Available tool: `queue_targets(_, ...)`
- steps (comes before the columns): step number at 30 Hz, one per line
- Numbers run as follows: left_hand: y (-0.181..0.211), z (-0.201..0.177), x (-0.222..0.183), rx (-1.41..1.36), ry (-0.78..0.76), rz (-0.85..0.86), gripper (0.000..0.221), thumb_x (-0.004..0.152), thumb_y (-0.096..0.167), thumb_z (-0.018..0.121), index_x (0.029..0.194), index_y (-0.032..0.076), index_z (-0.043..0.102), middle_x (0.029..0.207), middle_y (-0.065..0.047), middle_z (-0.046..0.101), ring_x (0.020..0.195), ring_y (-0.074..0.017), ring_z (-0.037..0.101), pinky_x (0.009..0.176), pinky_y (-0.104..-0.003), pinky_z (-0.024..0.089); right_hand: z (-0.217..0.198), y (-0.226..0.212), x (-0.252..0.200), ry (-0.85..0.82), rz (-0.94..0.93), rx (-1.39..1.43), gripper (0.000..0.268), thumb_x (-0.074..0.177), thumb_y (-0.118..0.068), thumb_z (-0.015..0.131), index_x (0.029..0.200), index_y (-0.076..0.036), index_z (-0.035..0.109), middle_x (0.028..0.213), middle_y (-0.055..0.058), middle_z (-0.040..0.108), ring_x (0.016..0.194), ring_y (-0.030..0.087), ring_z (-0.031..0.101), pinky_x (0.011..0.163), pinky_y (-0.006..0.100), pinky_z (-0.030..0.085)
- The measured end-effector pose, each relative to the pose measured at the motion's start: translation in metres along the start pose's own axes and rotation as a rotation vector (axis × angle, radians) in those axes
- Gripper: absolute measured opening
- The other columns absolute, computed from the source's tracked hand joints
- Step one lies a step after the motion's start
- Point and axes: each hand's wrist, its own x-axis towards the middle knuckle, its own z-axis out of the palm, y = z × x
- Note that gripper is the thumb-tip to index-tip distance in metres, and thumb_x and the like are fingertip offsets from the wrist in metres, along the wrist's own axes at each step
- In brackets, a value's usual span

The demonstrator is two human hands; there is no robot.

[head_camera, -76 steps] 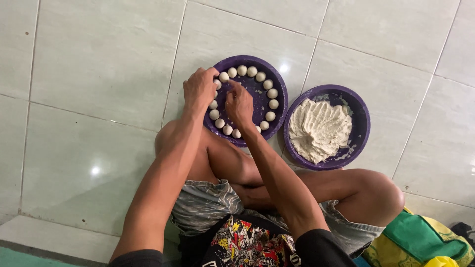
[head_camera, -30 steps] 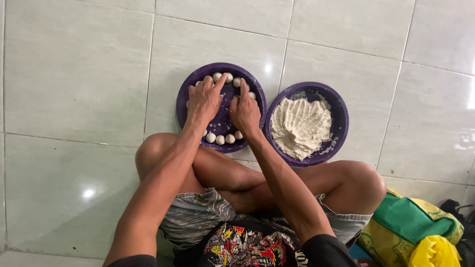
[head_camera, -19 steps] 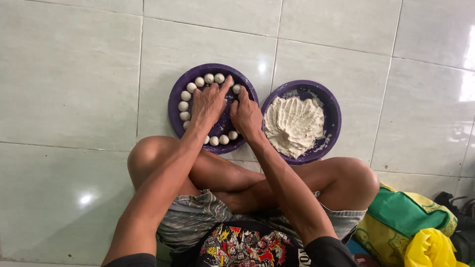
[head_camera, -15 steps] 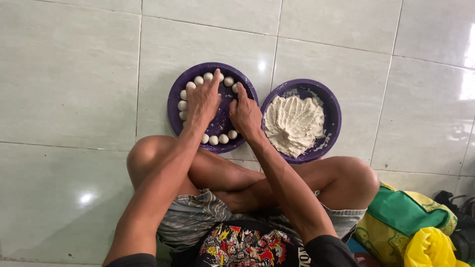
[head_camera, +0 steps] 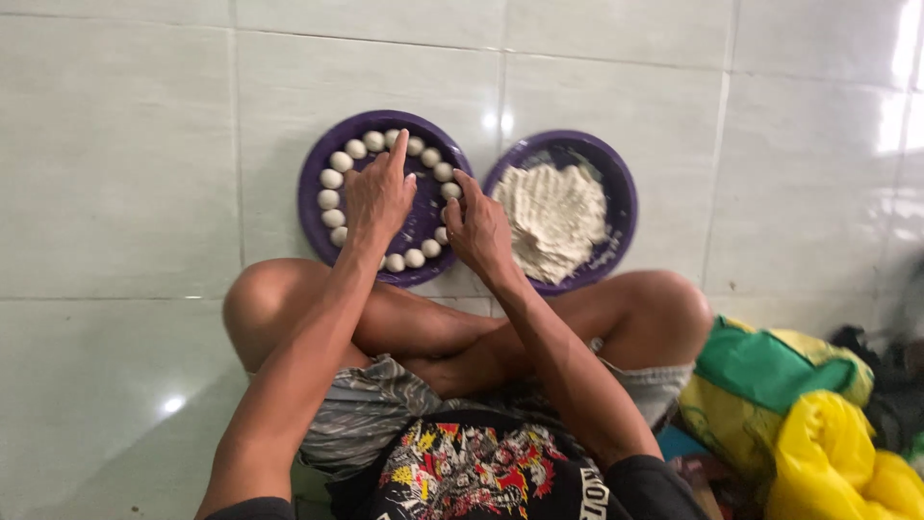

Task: Rolling small pieces of dough into uniform balls and arranging them in a tray

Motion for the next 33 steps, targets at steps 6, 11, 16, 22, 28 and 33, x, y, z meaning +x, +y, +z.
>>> queue_targets(6,0.070,0.038,-0.019,-0.036,0.011,0.152,0.069,0.093,0.026,0.061,0.158,0.022,0.038,0.113,-0.011,0.071,0.098,-0.0336,0.072,0.080,-0.059,0.050,-0.042,0.099,-0.008,0.133,-0.016,-0.070,0.029,0.090,-0.023,0.064,0.117,-0.023,0.074,0.079,0.009,0.073,0.080,0.033,0.072,0.076,0.050,0.058)
queue_targets(11,0.106,0.070,-0.046,-0.071,-0.104,0.197,0.072,0.093,0.024,0.067,0.158,0.018,0.037,0.109,-0.010,0.069,0.099,-0.0325,0.070,0.087,-0.059,0.049,-0.046,0.141,-0.030,-0.095,-0.343,-0.406,0.046,0.083,-0.023,0.073,0.128,-0.014,0.065,0.126,0.011,0.067,0.122,0.032,0.063,0.100,0.045,0.052)
queue_targets(16,0.108,0.081,-0.080,-0.027,-0.096,0.268,0.088,0.082,0.039,0.078,0.155,0.008,0.039,0.107,-0.016,0.066,0.095,-0.0393,0.067,0.077,-0.058,0.051,-0.032,0.122,-0.025,-0.176,-0.286,-0.534,0.066,0.081,-0.016,0.077,0.142,-0.008,0.052,0.146,0.012,0.047,0.129,0.042,0.051,0.087,0.052,0.061)
queue_targets(22,0.094,0.129,-0.086,-0.012,-0.029,0.262,0.095,0.072,0.049,0.082,0.145,0.000,0.047,0.102,-0.016,0.062,0.088,-0.0373,0.064,0.074,-0.050,0.053,-0.027,0.125,-0.029,-0.156,-0.357,-0.604,0.018,0.086,-0.012,0.065,0.104,-0.007,0.064,0.104,0.007,0.054,0.103,0.034,0.060,0.063,0.042,0.063)
queue_targets(28,0.091,0.144,-0.085,-0.089,0.032,0.270,0.092,0.073,0.052,0.078,0.140,-0.006,0.053,0.099,-0.019,0.062,0.085,-0.0390,0.062,0.070,-0.053,0.051,-0.020,0.141,-0.036,-0.137,-0.330,-0.599,0.008,0.085,-0.012,0.061,0.082,-0.008,0.067,0.085,0.007,0.056,0.090,0.031,0.060,0.055,0.042,0.061)
queue_targets(33,0.092,0.141,-0.086,-0.015,0.064,0.261,0.090,0.072,0.054,0.079,0.142,0.002,0.054,0.097,-0.014,0.062,0.083,-0.0350,0.062,0.068,-0.049,0.052,-0.017,0.155,-0.043,-0.192,-0.245,-0.546,0.015,0.085,-0.014,0.058,0.075,-0.011,0.068,0.081,0.007,0.058,0.087,0.031,0.063,0.060,0.043,0.061)
